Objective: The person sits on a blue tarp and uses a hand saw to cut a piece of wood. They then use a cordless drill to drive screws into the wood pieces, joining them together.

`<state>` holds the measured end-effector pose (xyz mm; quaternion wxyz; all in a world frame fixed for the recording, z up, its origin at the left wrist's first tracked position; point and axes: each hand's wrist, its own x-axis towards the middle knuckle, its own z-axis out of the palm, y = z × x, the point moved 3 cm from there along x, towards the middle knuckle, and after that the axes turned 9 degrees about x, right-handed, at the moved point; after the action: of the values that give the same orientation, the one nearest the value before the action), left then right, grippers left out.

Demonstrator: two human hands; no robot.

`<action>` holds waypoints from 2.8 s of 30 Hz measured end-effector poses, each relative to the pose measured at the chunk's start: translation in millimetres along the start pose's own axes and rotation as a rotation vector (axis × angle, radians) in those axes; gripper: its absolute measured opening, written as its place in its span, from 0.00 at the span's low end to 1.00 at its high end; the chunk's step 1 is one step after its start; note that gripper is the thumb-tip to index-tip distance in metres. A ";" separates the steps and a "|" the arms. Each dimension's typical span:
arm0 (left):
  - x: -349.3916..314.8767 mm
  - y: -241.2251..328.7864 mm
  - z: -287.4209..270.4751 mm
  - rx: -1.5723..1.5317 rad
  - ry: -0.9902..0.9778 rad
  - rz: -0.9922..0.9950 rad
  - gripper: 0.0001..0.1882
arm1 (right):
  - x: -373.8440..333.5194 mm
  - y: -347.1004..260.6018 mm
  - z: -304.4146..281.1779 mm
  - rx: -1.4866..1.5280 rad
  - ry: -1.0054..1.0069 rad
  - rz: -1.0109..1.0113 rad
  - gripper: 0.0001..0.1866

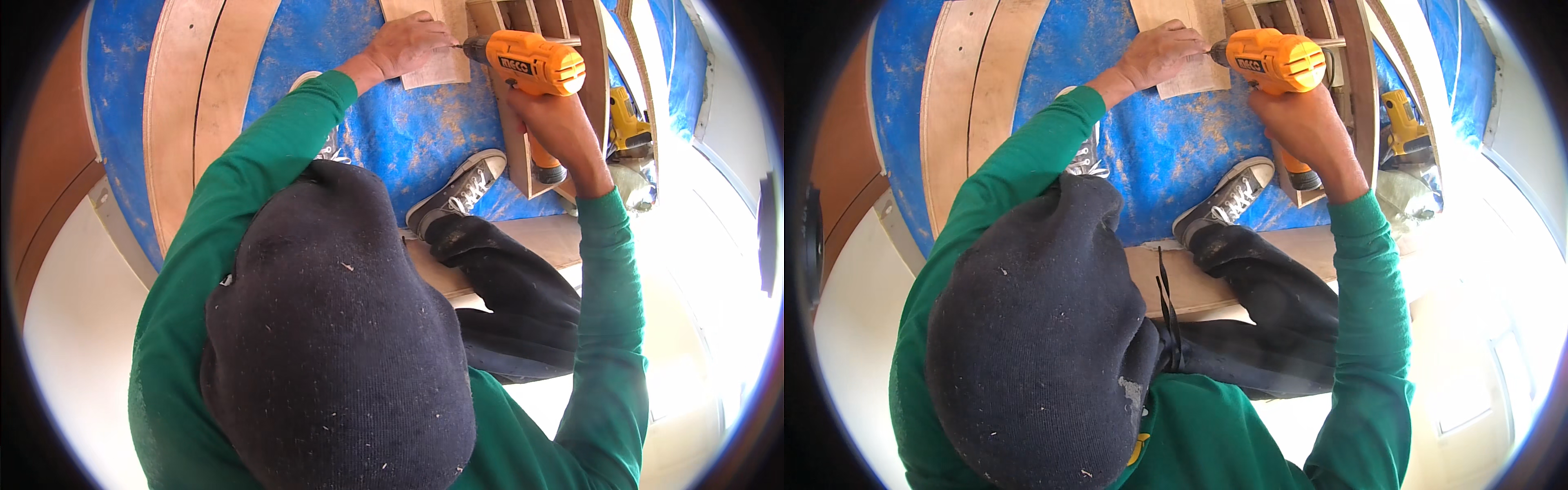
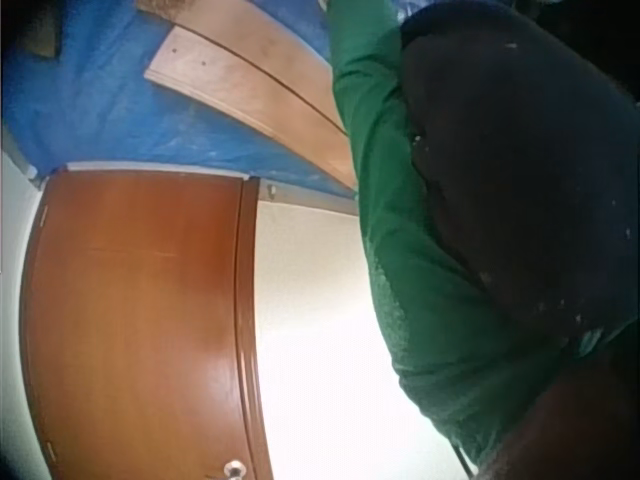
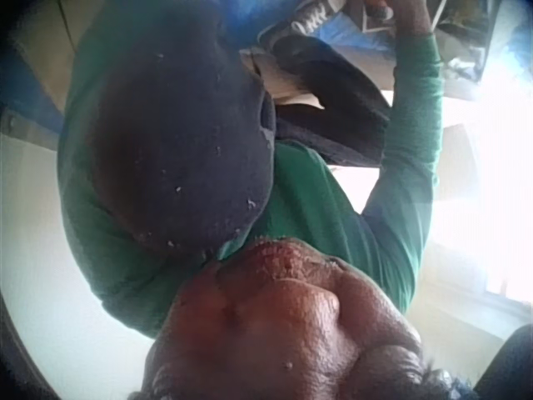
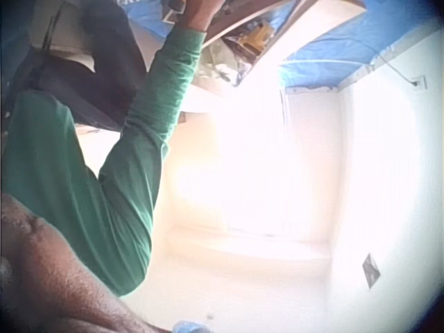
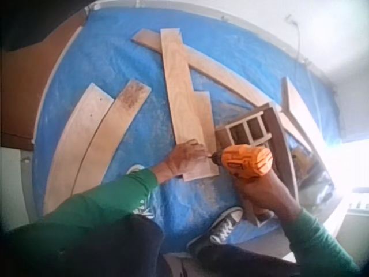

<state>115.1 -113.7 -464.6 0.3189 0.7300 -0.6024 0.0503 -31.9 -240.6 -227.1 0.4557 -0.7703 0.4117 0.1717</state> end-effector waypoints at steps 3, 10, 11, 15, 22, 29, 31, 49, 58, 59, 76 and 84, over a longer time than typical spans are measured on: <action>-0.4 -0.5 0.0 -0.073 -0.004 -0.054 0.11 | 2.3 -1.0 1.7 0.006 -0.016 0.001 0.14; -1.0 0.8 2.1 -0.003 0.023 -0.047 0.11 | 4.9 5.6 5.4 0.001 -0.027 0.002 0.20; -0.9 0.9 3.1 0.013 0.022 -0.041 0.11 | 5.6 6.3 5.6 0.000 -0.025 0.004 0.20; -1.6 -2.0 8.6 0.025 -0.034 -0.036 0.11 | 5.8 7.4 8.4 -0.023 0.005 0.005 0.22; -4.1 -6.1 13.6 -0.005 -0.005 -0.019 0.12 | 7.6 4.9 9.4 -0.022 -0.001 0.017 0.23; -5.3 -8.0 15.0 -0.045 0.010 -0.039 0.11 | 11.0 4.5 10.8 -0.053 -0.005 0.064 0.23; -5.1 -6.2 13.5 -0.038 0.024 -0.039 0.10 | 12.3 4.1 10.9 -0.060 -0.013 0.004 0.23; 39.8 -28.8 -63.0 -0.529 -0.119 -0.369 0.14 | -150.3 -11.8 -40.7 -0.099 0.106 -0.182 0.18; 190.8 42.7 -0.4 -0.021 -0.539 0.167 0.12 | -218.6 -7.0 -34.6 0.140 -0.008 -0.097 0.21; 195.2 45.9 18.8 0.131 -0.689 0.130 0.11 | -218.1 -7.4 -37.8 0.267 -0.031 -0.043 0.22; 196.7 66.5 86.4 0.462 -0.697 0.131 0.08 | -228.5 2.0 -43.7 -0.293 0.013 -0.333 0.27; 189.3 63.3 90.5 0.450 -0.724 0.136 0.10 | -217.8 -1.6 -30.6 -0.034 0.100 -0.362 0.19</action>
<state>80.2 -326.2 -424.0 -0.0843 0.7106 -0.6962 -0.0579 -165.1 -161.9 -70.8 0.4450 -0.8470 0.2855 0.0554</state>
